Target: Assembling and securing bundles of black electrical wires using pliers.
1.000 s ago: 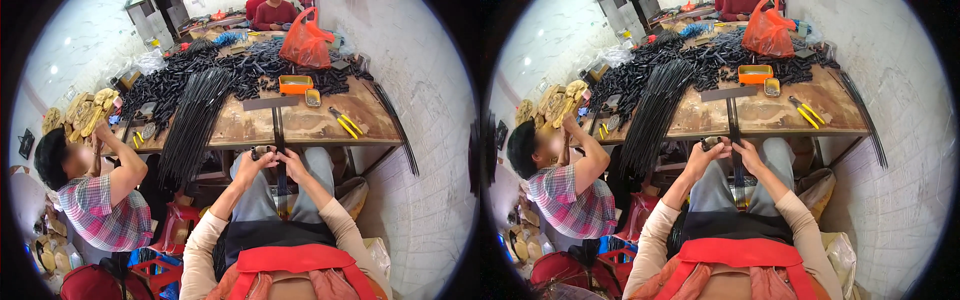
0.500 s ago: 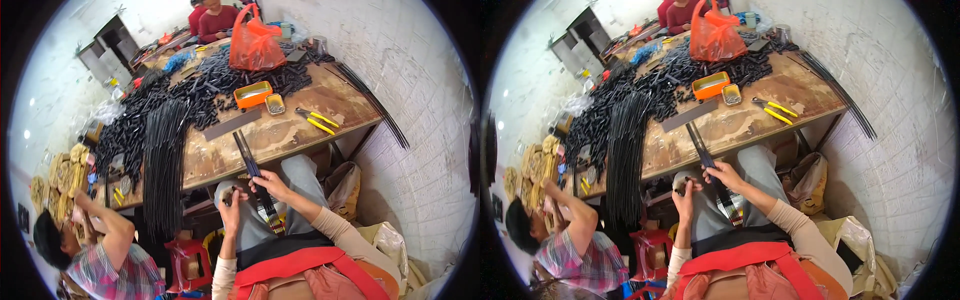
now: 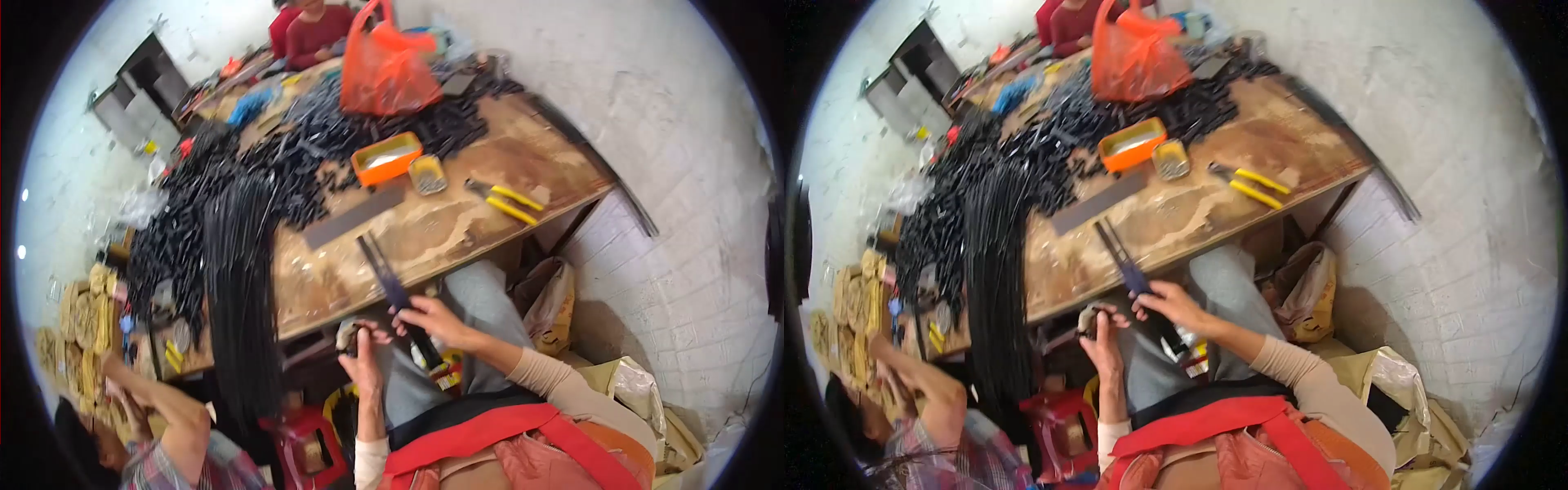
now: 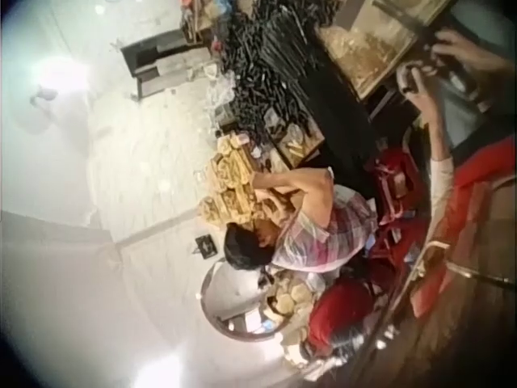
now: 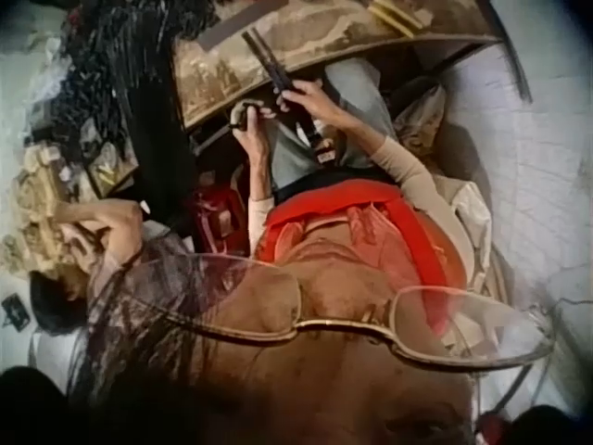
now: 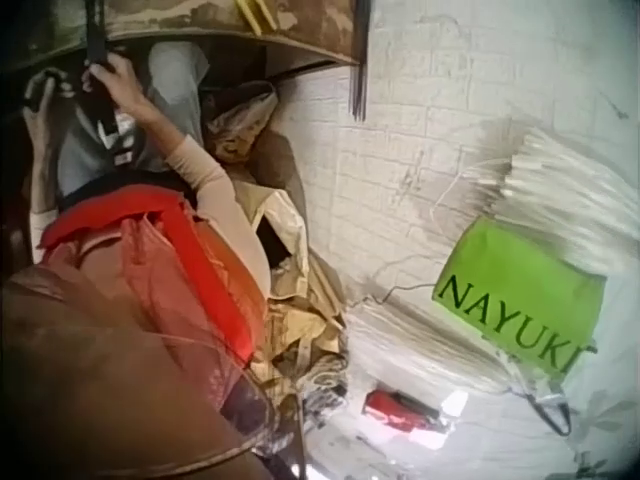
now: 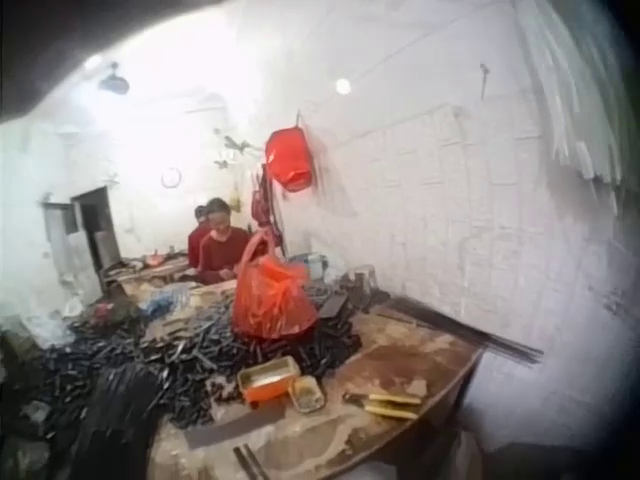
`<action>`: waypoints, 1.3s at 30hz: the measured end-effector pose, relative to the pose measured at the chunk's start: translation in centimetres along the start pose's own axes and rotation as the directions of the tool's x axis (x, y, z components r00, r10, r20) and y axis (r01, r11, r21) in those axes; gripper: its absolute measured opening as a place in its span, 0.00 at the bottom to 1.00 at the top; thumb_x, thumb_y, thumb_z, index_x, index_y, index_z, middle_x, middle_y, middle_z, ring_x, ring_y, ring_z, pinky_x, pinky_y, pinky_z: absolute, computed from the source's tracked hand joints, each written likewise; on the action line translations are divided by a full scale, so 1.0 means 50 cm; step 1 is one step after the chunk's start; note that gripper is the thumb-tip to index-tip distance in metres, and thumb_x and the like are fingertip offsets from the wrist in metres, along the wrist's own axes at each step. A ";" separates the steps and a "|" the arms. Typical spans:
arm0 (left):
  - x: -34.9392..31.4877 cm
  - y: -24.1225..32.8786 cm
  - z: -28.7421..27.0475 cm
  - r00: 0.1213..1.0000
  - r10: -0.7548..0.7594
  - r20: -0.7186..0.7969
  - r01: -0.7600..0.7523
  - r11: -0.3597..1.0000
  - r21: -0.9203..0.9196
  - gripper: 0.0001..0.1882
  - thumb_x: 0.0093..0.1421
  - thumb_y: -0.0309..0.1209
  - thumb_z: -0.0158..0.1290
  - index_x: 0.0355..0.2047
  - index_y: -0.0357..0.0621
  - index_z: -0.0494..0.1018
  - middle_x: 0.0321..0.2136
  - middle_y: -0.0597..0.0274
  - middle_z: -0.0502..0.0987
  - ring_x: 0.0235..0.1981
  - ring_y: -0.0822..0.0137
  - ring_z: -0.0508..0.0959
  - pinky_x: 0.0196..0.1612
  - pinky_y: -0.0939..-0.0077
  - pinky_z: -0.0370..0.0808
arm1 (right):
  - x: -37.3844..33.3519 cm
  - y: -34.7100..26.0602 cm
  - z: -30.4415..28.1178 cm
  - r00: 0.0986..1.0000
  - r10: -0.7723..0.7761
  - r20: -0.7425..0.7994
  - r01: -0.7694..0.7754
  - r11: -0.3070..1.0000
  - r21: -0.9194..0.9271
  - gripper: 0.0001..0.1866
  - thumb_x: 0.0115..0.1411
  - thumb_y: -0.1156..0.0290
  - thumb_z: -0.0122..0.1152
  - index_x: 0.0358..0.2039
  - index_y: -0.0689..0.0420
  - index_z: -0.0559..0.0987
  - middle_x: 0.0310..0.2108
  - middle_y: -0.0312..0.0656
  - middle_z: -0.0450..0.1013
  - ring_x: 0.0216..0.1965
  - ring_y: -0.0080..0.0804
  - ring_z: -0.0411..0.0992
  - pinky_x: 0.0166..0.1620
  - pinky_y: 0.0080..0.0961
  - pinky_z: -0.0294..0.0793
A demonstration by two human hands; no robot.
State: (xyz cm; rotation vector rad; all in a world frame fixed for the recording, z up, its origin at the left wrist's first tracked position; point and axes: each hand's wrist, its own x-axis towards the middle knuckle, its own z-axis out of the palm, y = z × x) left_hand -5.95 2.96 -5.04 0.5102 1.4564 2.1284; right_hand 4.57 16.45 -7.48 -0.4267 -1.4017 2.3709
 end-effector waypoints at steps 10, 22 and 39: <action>-0.003 -0.002 0.009 0.998 0.034 0.056 -0.036 0.999 0.031 0.09 0.65 0.27 0.47 0.41 0.33 0.69 0.35 0.56 0.74 0.31 0.68 0.77 0.33 0.72 0.79 | -0.010 -0.029 -0.008 0.991 -0.021 -0.131 0.010 0.996 -0.083 0.20 0.60 0.70 0.60 0.50 0.65 0.70 0.45 0.44 0.73 0.46 0.29 0.72 0.51 0.24 0.70; -0.014 -0.017 0.000 0.996 0.054 0.069 -0.054 0.999 -0.008 0.10 0.65 0.28 0.49 0.42 0.33 0.69 0.34 0.57 0.74 0.29 0.69 0.77 0.32 0.72 0.79 | -0.049 0.008 -0.035 0.982 0.018 -0.186 -0.010 0.999 0.039 0.24 0.64 0.56 0.53 0.51 0.63 0.70 0.42 0.36 0.72 0.43 0.21 0.70 0.47 0.21 0.68; -0.008 -0.022 -0.029 0.997 0.081 0.017 -0.081 0.996 0.020 0.07 0.64 0.25 0.49 0.41 0.34 0.70 0.34 0.56 0.76 0.31 0.67 0.79 0.36 0.74 0.78 | 0.014 -0.046 -0.001 0.995 -0.057 -0.087 0.050 0.995 -0.084 0.17 0.60 0.63 0.60 0.42 0.63 0.74 0.37 0.44 0.76 0.40 0.29 0.76 0.44 0.24 0.75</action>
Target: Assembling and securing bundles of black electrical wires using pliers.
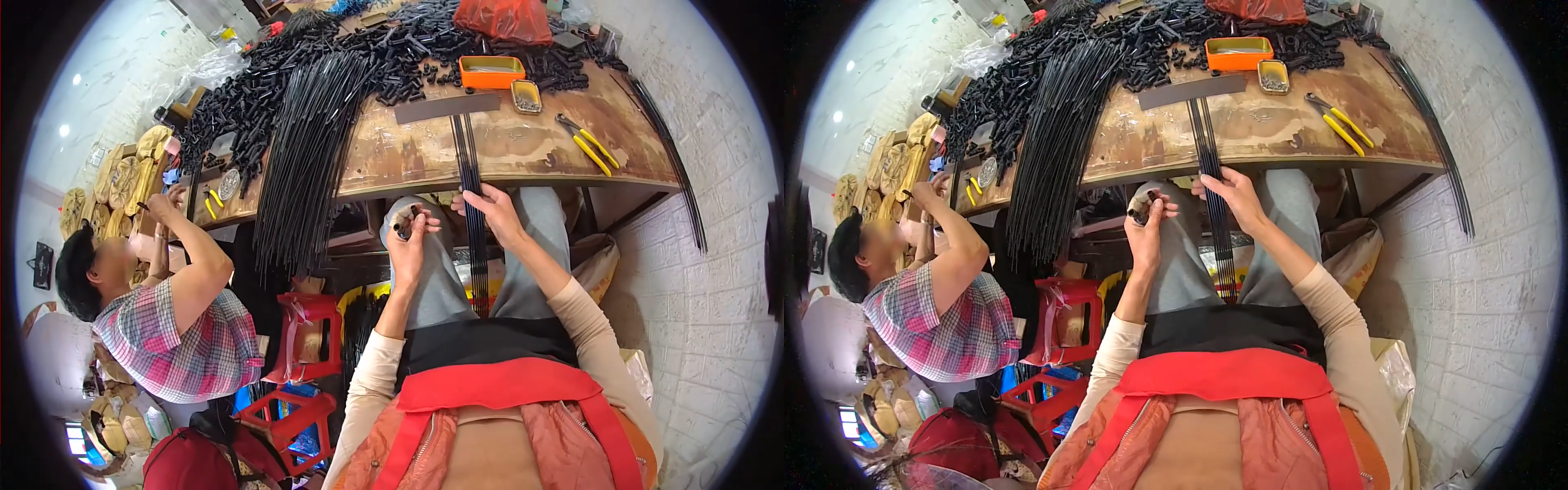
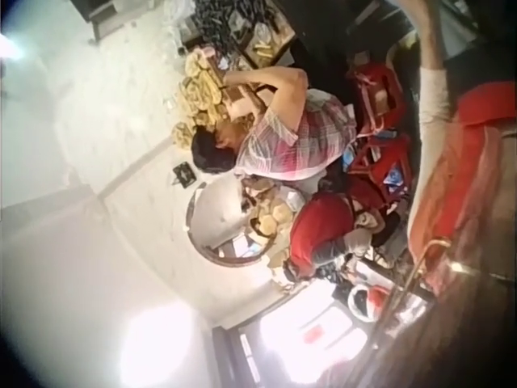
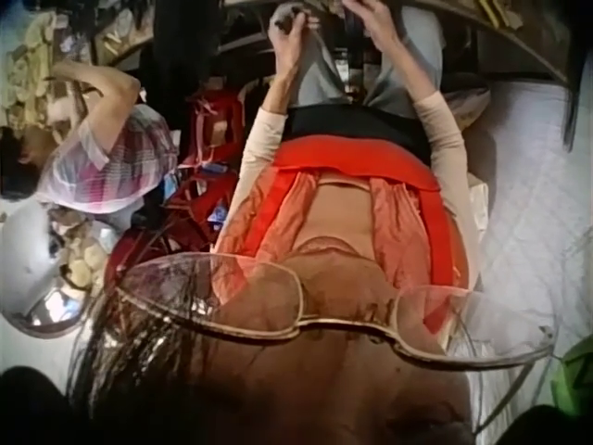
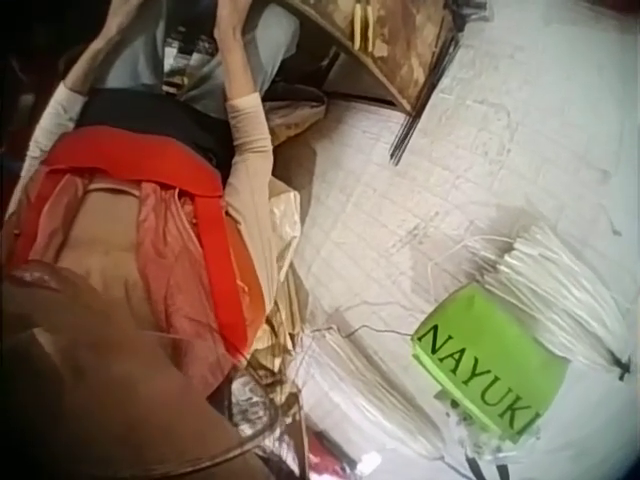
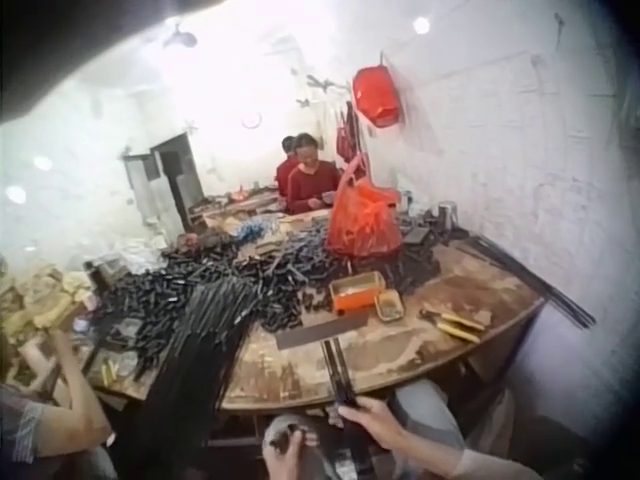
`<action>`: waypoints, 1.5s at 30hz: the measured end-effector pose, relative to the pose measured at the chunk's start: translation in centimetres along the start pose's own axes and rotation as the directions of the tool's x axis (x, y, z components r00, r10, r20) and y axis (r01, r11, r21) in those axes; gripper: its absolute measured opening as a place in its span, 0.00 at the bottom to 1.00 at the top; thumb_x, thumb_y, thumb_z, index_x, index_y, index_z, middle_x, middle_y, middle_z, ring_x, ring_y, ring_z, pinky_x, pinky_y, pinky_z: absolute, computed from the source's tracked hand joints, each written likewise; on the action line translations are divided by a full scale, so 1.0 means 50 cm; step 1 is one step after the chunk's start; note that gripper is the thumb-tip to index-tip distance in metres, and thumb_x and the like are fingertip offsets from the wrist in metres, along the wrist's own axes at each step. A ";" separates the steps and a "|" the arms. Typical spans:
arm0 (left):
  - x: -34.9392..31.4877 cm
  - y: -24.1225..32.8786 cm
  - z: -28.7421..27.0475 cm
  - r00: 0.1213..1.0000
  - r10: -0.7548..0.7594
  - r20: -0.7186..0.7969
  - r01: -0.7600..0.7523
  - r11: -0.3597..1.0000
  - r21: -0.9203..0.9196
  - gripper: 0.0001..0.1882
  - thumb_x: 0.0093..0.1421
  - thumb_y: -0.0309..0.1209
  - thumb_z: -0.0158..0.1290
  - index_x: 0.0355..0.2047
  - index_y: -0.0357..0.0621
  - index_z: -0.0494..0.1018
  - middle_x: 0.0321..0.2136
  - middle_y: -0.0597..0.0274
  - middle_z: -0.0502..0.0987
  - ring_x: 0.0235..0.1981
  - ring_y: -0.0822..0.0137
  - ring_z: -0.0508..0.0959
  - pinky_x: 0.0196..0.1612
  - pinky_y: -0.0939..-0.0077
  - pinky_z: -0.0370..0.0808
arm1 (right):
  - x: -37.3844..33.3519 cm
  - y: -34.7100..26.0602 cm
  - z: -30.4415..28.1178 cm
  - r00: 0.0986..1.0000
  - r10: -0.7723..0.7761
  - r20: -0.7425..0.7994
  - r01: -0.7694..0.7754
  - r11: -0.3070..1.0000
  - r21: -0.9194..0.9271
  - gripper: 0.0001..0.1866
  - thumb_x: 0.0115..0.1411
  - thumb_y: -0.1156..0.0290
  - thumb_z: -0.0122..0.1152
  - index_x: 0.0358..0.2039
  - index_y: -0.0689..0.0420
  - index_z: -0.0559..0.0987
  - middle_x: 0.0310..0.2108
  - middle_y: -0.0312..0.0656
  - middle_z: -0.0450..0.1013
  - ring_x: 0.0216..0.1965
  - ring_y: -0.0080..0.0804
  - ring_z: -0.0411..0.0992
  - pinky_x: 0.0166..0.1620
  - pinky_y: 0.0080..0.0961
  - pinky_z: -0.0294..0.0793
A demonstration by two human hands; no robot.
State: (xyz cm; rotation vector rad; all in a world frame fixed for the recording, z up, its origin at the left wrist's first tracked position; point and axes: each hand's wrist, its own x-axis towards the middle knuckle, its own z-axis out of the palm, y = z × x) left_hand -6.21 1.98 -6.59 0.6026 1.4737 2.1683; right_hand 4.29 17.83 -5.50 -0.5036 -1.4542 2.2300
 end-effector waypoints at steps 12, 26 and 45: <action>0.093 0.108 0.039 0.983 0.181 0.006 -0.156 0.833 0.531 0.08 0.64 0.27 0.50 0.35 0.33 0.74 0.29 0.58 0.79 0.32 0.70 0.79 0.37 0.77 0.76 | -0.037 -0.018 0.055 1.000 0.007 -0.015 -0.007 1.000 0.004 0.09 0.61 0.72 0.58 0.39 0.64 0.74 0.34 0.45 0.76 0.35 0.32 0.77 0.42 0.26 0.78; 0.138 0.120 0.049 0.906 -0.290 0.308 0.235 0.950 0.205 0.11 0.63 0.28 0.52 0.39 0.29 0.74 0.33 0.51 0.79 0.35 0.63 0.81 0.41 0.72 0.81 | -0.031 -0.012 0.050 1.000 0.021 0.021 -0.021 1.000 0.004 0.11 0.61 0.71 0.58 0.42 0.63 0.74 0.35 0.43 0.75 0.35 0.30 0.77 0.42 0.27 0.78; 0.178 0.091 0.037 0.997 0.073 0.034 -0.080 0.952 0.295 0.15 0.64 0.29 0.51 0.47 0.31 0.72 0.38 0.55 0.78 0.33 0.70 0.79 0.37 0.78 0.78 | -0.005 0.006 0.022 0.999 0.043 -0.003 -0.043 0.999 0.030 0.09 0.62 0.73 0.55 0.40 0.64 0.73 0.34 0.43 0.75 0.34 0.29 0.76 0.41 0.26 0.78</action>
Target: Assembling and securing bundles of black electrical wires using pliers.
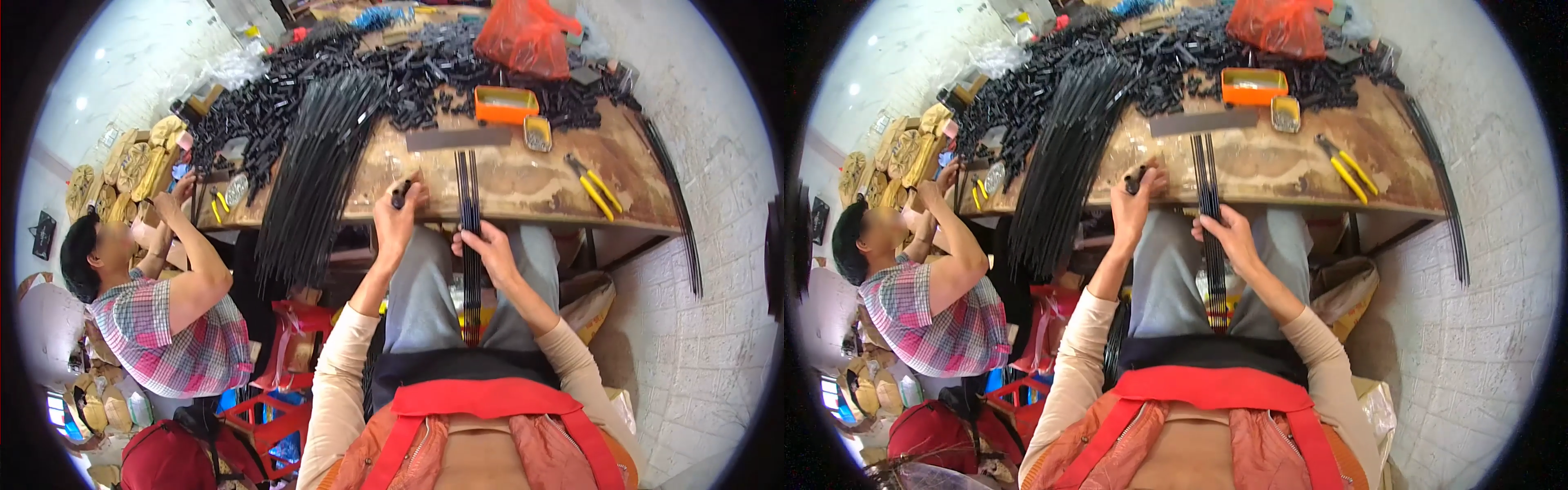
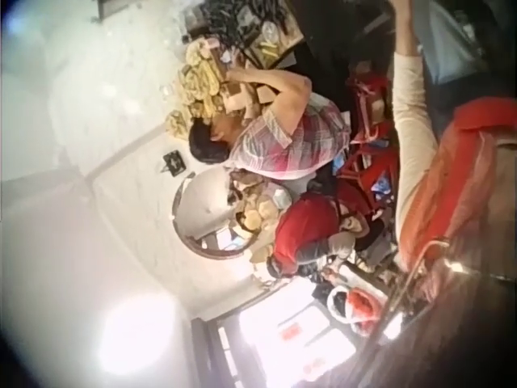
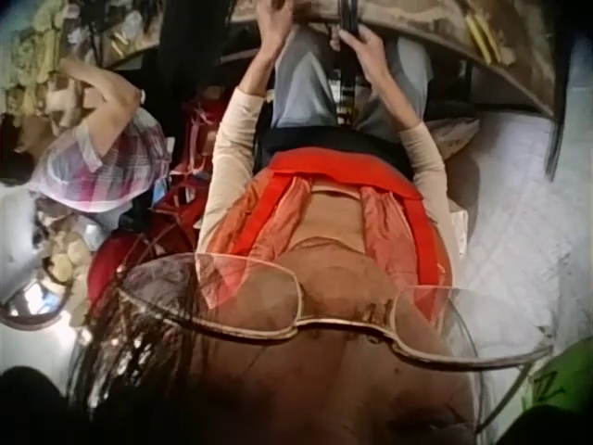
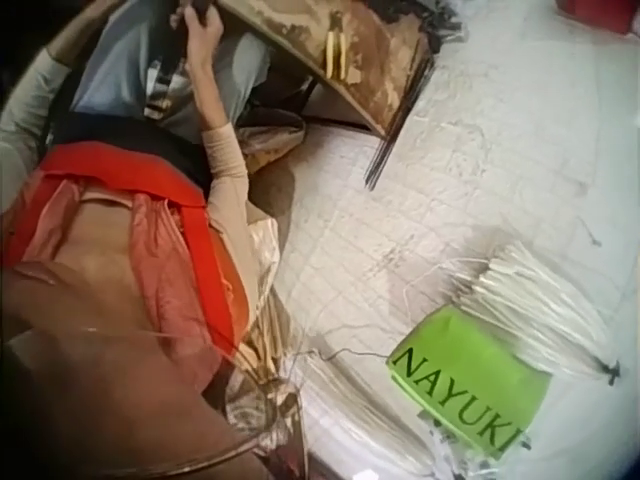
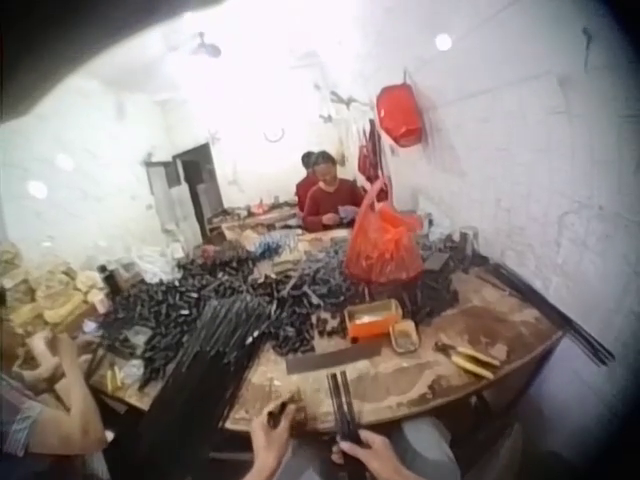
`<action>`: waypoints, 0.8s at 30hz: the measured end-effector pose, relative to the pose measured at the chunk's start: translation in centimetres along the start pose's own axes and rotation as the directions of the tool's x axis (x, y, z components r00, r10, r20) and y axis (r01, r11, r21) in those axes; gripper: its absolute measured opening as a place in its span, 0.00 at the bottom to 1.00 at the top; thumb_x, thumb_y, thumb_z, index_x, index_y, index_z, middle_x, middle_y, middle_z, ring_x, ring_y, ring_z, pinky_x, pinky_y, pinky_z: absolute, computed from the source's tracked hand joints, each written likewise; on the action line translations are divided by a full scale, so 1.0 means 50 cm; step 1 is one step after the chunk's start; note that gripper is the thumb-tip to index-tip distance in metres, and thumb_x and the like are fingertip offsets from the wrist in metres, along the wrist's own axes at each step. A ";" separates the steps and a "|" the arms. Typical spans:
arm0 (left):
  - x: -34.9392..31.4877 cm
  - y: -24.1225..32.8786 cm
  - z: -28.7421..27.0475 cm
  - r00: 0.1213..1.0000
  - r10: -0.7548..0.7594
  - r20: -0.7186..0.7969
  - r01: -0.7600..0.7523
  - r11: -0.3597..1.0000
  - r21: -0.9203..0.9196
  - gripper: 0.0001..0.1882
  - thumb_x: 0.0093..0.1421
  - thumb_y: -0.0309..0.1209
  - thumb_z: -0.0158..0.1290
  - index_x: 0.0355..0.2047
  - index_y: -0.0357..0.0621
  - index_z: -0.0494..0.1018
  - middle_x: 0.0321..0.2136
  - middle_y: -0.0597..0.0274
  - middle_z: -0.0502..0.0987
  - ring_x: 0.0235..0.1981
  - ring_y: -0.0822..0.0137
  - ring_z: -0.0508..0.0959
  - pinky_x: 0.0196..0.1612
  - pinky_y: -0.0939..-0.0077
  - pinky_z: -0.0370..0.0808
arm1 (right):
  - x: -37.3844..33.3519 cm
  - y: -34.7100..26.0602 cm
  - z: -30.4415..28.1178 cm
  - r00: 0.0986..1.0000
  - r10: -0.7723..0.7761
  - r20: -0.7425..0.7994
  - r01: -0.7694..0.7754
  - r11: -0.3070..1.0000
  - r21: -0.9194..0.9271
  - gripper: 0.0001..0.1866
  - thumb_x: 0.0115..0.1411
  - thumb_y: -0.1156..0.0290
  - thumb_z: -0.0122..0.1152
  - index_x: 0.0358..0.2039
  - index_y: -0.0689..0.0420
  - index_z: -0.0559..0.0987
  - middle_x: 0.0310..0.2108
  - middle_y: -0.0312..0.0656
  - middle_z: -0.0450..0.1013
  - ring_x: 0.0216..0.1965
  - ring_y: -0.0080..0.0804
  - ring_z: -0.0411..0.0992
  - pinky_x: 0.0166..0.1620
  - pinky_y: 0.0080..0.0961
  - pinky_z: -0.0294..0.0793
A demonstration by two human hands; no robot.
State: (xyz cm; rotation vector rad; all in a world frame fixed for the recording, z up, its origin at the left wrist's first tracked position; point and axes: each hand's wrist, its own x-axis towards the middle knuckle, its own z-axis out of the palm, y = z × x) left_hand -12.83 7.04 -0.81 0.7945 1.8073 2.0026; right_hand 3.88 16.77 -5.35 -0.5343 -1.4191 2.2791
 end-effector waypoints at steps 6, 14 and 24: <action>0.018 -0.020 0.032 0.980 0.197 0.013 -0.193 0.939 0.285 0.10 0.60 0.27 0.56 0.42 0.37 0.74 0.28 0.65 0.76 0.25 0.76 0.74 0.30 0.82 0.72 | -0.002 0.009 -0.012 0.999 0.037 -0.022 -0.036 0.999 0.033 0.09 0.62 0.72 0.56 0.39 0.65 0.73 0.33 0.44 0.75 0.33 0.29 0.76 0.41 0.26 0.78; 0.079 -0.008 0.035 0.997 -0.027 -0.074 0.024 0.999 -0.047 0.13 0.58 0.24 0.57 0.43 0.29 0.74 0.31 0.58 0.80 0.31 0.70 0.80 0.36 0.81 0.77 | 0.012 0.002 -0.012 0.999 0.042 -0.001 -0.042 0.999 0.008 0.12 0.62 0.72 0.55 0.43 0.65 0.73 0.33 0.43 0.75 0.34 0.29 0.76 0.41 0.26 0.78; 0.085 -0.027 0.043 0.963 0.245 -0.111 -0.209 0.941 0.268 0.11 0.62 0.30 0.52 0.43 0.39 0.77 0.29 0.69 0.74 0.29 0.77 0.71 0.35 0.82 0.69 | 0.009 0.006 0.001 1.000 0.029 -0.007 -0.029 0.999 -0.021 0.12 0.63 0.73 0.55 0.45 0.64 0.73 0.33 0.41 0.75 0.33 0.27 0.75 0.39 0.24 0.76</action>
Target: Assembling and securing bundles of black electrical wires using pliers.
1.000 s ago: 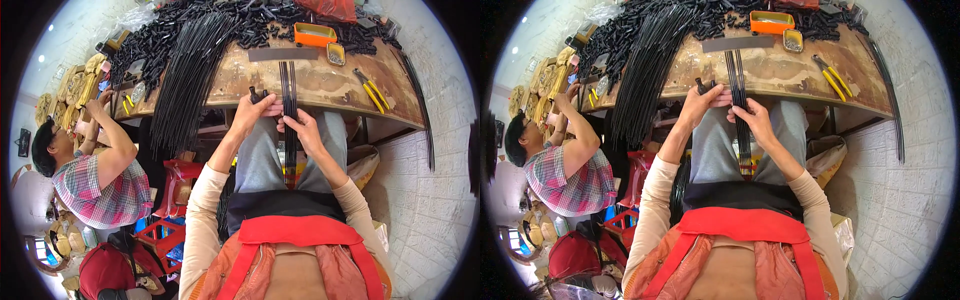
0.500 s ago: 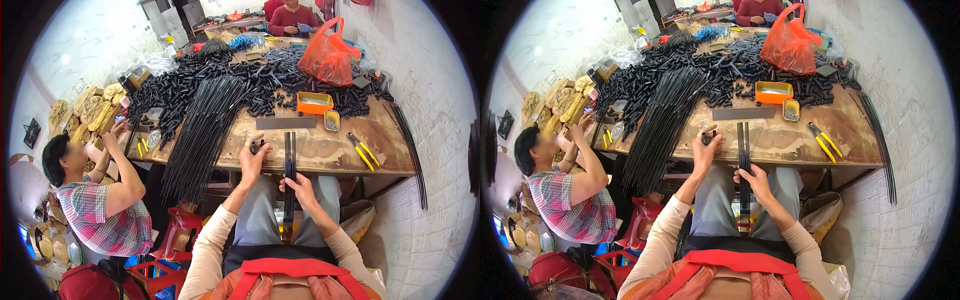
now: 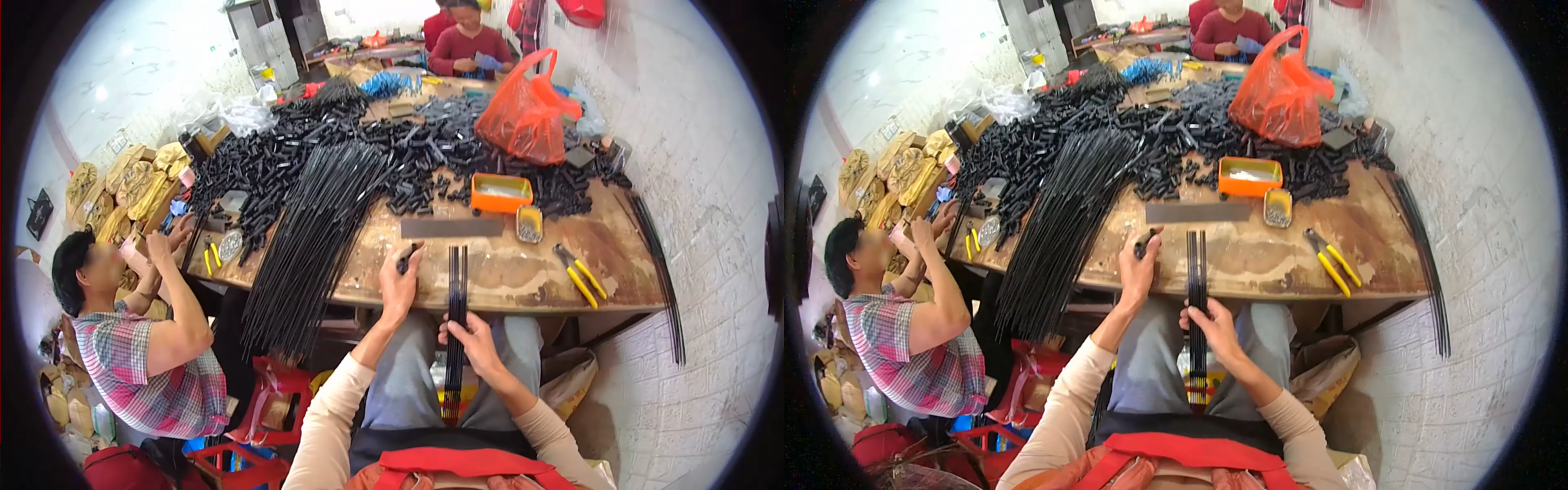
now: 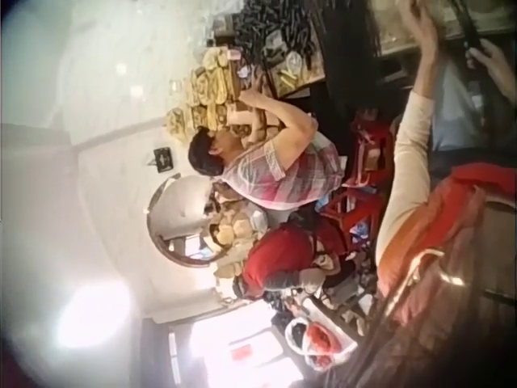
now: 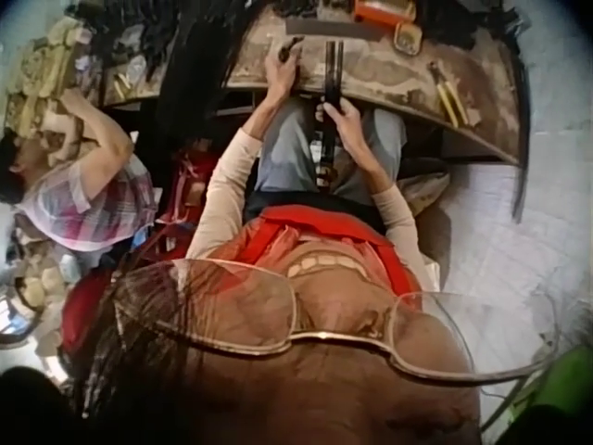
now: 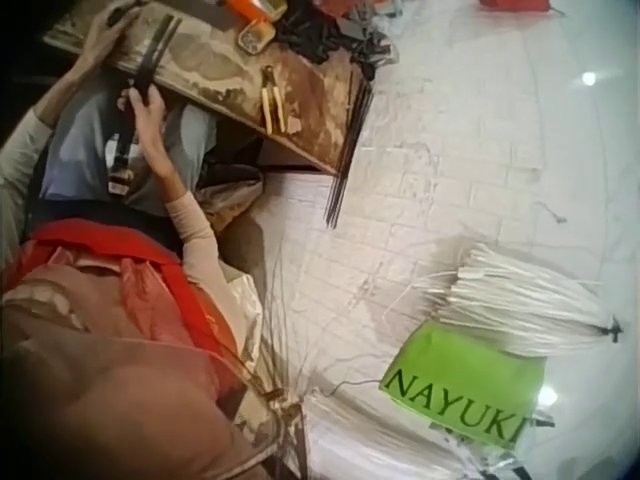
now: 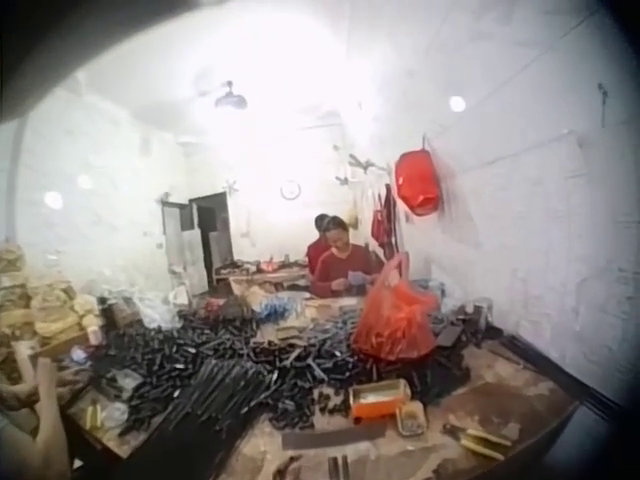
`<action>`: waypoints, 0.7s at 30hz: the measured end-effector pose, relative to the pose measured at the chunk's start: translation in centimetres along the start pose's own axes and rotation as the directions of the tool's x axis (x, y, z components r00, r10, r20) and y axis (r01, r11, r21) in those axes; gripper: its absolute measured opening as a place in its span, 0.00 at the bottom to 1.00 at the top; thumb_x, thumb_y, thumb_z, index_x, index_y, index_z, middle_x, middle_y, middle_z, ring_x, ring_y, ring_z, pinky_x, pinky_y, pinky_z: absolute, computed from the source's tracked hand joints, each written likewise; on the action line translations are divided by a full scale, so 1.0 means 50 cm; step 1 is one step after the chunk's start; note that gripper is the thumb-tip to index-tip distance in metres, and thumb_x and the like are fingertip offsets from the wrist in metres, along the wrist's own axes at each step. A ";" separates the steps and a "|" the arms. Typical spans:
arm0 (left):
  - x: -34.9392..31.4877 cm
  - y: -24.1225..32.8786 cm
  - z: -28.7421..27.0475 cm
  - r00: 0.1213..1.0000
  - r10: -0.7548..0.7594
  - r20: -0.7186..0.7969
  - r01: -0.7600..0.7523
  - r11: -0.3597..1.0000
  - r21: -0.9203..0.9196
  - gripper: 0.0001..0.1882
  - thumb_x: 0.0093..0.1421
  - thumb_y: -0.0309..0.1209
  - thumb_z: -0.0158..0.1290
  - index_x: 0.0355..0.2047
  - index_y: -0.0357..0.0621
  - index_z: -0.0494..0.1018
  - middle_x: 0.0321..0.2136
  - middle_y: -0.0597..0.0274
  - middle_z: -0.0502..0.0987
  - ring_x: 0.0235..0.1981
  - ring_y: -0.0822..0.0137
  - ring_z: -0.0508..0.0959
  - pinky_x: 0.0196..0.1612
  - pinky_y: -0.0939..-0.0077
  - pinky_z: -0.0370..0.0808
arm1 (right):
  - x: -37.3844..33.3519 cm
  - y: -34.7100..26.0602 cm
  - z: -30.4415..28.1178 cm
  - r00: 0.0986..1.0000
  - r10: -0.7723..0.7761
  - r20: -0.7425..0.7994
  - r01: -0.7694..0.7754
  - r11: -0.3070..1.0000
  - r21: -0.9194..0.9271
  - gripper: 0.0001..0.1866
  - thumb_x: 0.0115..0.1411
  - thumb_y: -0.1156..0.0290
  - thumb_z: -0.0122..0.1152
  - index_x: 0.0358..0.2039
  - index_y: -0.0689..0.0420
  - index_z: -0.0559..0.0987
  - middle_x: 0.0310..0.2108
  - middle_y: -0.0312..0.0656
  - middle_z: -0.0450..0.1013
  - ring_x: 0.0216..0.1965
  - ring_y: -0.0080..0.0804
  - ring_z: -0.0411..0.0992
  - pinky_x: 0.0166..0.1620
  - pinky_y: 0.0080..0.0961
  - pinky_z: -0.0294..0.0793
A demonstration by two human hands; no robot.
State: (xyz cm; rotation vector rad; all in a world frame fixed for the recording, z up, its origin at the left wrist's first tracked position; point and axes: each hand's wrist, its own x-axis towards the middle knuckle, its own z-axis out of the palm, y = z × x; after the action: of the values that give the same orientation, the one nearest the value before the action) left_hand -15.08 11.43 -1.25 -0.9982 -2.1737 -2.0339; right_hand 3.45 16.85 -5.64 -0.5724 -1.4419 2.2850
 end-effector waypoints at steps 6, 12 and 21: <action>-0.017 -0.014 -0.006 0.987 -0.151 0.049 0.159 0.951 -0.267 0.12 0.64 0.32 0.51 0.44 0.38 0.75 0.27 0.69 0.74 0.24 0.79 0.68 0.28 0.84 0.65 | -0.008 0.004 -0.003 1.000 0.012 -0.002 -0.012 1.000 0.024 0.11 0.63 0.74 0.54 0.45 0.64 0.73 0.33 0.41 0.75 0.33 0.26 0.75 0.39 0.23 0.77; -0.021 0.010 -0.006 0.987 -0.156 0.036 0.159 0.928 -0.337 0.14 0.66 0.33 0.48 0.45 0.35 0.74 0.26 0.70 0.73 0.25 0.80 0.69 0.29 0.84 0.67 | 0.003 0.011 -0.012 0.999 -0.014 0.035 0.012 0.998 0.063 0.11 0.63 0.74 0.54 0.44 0.64 0.73 0.32 0.40 0.75 0.31 0.25 0.74 0.37 0.22 0.76; -0.001 -0.002 -0.006 0.973 -0.232 0.000 0.210 0.882 -0.421 0.10 0.63 0.29 0.52 0.41 0.36 0.75 0.27 0.66 0.78 0.25 0.76 0.76 0.30 0.83 0.72 | -0.002 0.007 -0.009 0.999 -0.037 0.037 0.033 0.994 0.107 0.11 0.62 0.75 0.55 0.44 0.65 0.74 0.33 0.42 0.75 0.33 0.26 0.74 0.40 0.24 0.76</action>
State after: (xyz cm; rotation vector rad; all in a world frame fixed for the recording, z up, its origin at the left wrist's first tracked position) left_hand -15.19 11.11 -1.30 -0.7291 -1.9434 -2.6800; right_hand 3.75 16.97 -6.11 -0.4693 -1.3270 2.3415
